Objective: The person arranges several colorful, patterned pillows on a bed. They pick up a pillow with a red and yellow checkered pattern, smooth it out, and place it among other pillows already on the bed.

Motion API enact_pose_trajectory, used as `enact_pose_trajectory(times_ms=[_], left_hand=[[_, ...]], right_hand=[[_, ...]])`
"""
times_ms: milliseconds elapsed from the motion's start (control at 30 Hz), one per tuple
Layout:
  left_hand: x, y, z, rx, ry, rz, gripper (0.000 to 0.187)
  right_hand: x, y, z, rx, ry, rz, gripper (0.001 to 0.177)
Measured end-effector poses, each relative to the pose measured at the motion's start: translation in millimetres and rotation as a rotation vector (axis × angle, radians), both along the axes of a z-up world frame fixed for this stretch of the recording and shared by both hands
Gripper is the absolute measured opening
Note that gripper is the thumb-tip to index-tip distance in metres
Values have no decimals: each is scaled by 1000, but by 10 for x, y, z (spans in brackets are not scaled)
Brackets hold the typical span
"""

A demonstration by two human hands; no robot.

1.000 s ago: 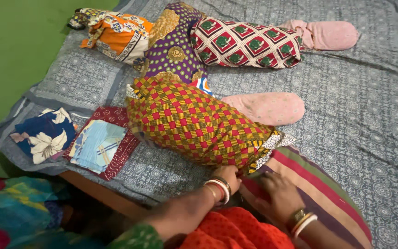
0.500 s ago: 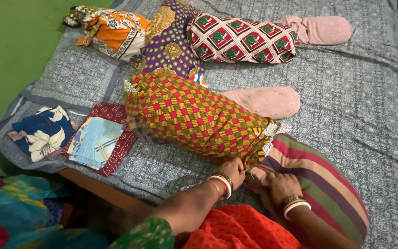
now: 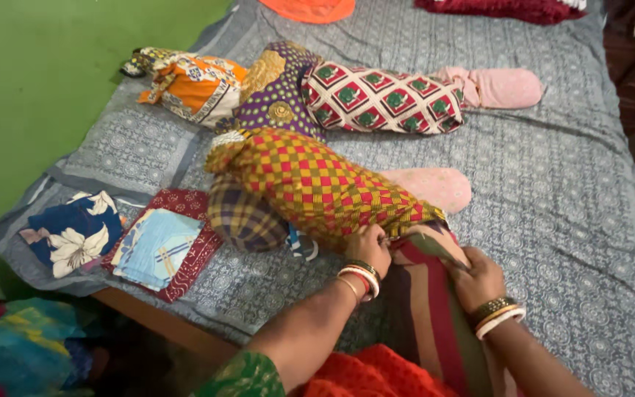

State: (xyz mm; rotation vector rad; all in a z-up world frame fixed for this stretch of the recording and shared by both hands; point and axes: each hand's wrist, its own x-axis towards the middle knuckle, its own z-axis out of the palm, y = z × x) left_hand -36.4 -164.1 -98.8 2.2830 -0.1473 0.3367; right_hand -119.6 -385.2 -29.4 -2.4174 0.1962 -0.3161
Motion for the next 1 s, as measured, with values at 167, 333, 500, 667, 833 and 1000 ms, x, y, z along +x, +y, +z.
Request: enact_pose_trajectory(times_ms=[167,333,500,667,833,1000], left_hand=[[96,57,-37,-11,175,-192,16],[-187,103,162,13,513,-291,26],[-296,16,567,107,497,-292,27],[-700,-348,749,41,218,-598,21],[-534,-456,807,223,1,-353,24],[-205,-248,598,486,118,-240,32]], right_hand=[[-112,-48,-204,267,271,-204,27],[-314,-108,-807,467,192,-106,28],[-383,25,-718,168,132,-120,37],[-379,122,-621,41,132,-134,69],[-351,182,-507,-6,224,-78,80],[-448,180,-348,74,116,-27,89]])
